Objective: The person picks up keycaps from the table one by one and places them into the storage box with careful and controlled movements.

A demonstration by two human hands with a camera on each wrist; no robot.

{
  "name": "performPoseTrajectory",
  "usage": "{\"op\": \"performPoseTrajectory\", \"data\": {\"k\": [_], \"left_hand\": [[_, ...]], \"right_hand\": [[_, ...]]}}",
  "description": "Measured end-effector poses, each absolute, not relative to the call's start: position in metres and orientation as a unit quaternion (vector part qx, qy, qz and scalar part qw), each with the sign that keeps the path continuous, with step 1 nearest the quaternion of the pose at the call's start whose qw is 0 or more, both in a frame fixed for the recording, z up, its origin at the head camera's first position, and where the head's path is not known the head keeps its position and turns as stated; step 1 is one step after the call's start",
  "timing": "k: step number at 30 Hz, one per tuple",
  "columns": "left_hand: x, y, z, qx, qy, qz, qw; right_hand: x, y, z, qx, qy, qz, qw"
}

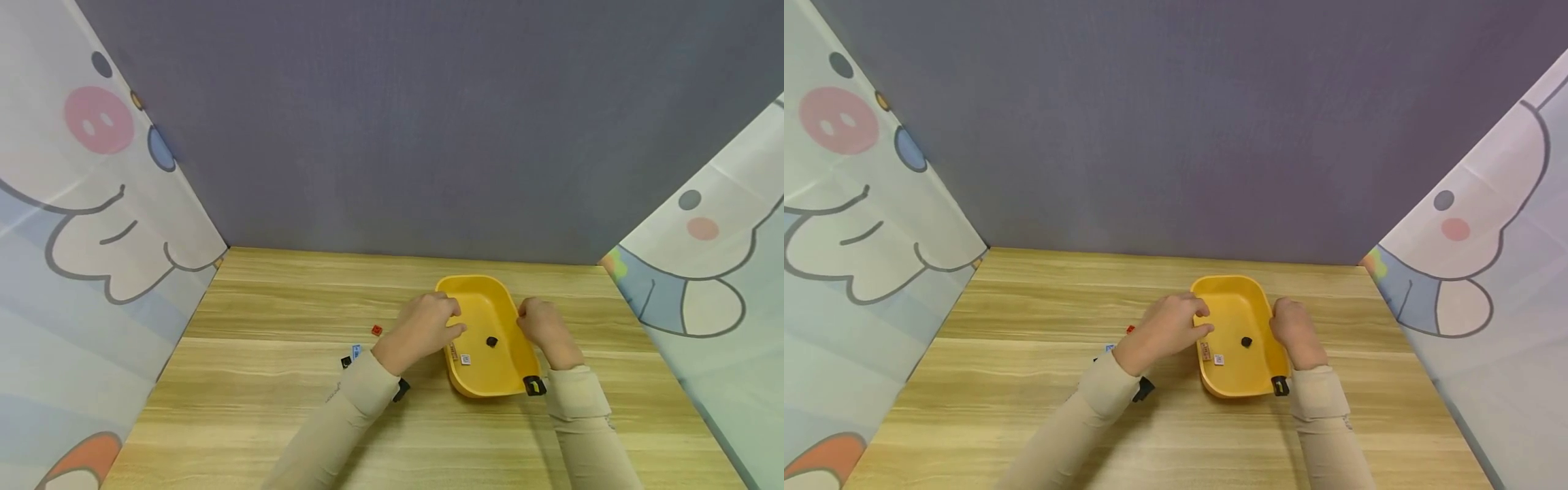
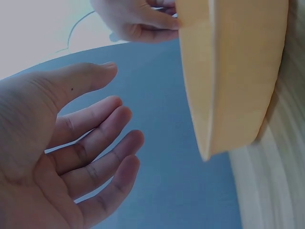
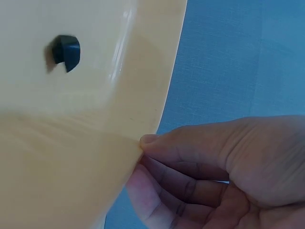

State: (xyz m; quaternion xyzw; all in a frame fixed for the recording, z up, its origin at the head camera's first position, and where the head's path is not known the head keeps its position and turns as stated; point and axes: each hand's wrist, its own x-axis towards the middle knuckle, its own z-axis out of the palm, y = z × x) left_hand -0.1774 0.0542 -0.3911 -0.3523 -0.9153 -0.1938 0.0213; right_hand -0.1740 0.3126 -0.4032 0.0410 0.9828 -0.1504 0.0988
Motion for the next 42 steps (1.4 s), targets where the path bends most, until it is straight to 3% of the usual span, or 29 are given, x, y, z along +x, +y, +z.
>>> {"op": "performPoseTrajectory", "data": {"k": [12, 23, 35, 42], "left_hand": [[-0.162, -0.003, -0.38, -0.331, -0.911, -0.24, 0.061], [-0.156, -0.06, -0.401, -0.269, -0.92, -0.272, 0.086], [-0.149, -0.098, -0.435, -0.214, -0.941, -0.258, 0.038], [-0.149, -0.108, -0.46, -0.204, -0.954, -0.217, -0.018]], "right_hand": [[-0.173, 0.313, -0.403, 0.035, 0.984, -0.145, 0.093], [-0.173, 0.312, -0.402, 0.026, 0.986, -0.138, 0.087], [-0.173, 0.312, -0.402, 0.022, 0.988, -0.129, 0.08], [-0.173, 0.313, -0.404, 0.02, 0.988, -0.129, 0.081]]}}
